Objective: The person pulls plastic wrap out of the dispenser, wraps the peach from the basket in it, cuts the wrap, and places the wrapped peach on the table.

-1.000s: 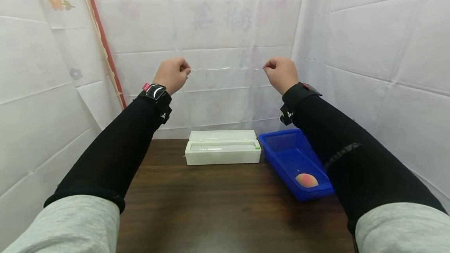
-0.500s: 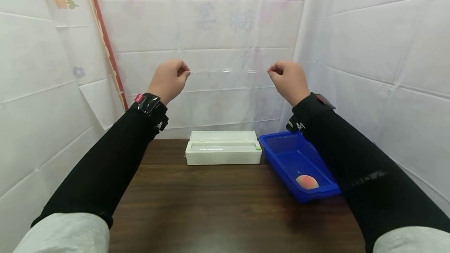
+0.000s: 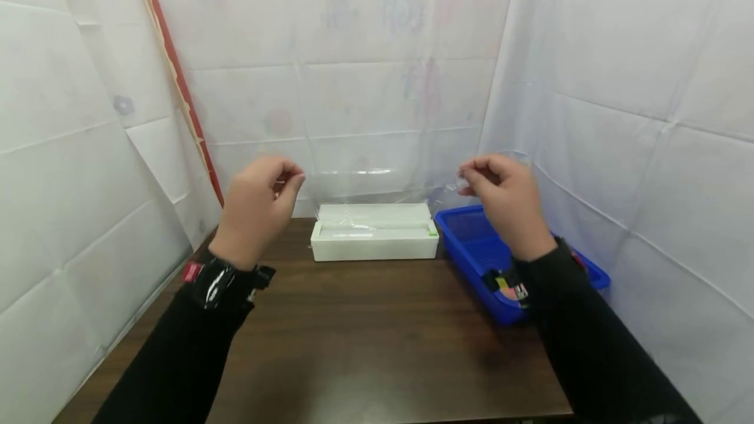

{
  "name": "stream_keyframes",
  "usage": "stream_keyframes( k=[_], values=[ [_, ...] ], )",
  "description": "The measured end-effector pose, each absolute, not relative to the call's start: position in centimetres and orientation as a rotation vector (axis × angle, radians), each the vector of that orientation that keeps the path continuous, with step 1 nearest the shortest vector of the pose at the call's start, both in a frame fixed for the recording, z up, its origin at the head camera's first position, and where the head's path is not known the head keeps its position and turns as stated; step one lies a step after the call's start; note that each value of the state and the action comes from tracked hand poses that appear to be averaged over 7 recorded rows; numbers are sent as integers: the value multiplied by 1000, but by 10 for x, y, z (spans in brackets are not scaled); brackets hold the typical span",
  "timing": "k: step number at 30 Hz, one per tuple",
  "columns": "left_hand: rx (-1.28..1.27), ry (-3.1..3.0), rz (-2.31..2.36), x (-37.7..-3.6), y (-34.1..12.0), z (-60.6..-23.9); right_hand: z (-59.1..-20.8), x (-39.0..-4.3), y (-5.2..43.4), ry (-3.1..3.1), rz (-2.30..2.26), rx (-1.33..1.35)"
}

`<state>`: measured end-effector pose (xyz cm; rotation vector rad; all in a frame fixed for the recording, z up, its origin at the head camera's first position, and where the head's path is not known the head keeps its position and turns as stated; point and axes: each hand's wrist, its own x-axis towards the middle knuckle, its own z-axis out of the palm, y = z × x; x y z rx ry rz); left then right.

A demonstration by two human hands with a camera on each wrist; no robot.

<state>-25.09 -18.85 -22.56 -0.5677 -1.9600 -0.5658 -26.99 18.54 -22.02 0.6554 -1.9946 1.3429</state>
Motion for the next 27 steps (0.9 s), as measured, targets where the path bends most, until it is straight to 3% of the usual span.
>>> stream_keyframes(
  k=[8, 16, 27],
  values=[
    [-560, -1940, -571, -200, -194, -282, -275, -220, 186, -1993, 1122, 603],
    [-622, -2043, -563, -156, -195, -342, -332, -182, 197, -2023, 961, 748],
    [-797, -2270, -558, -141, -196, -391, -389, -161, 210, -2352, 1092, 947]
  ],
)
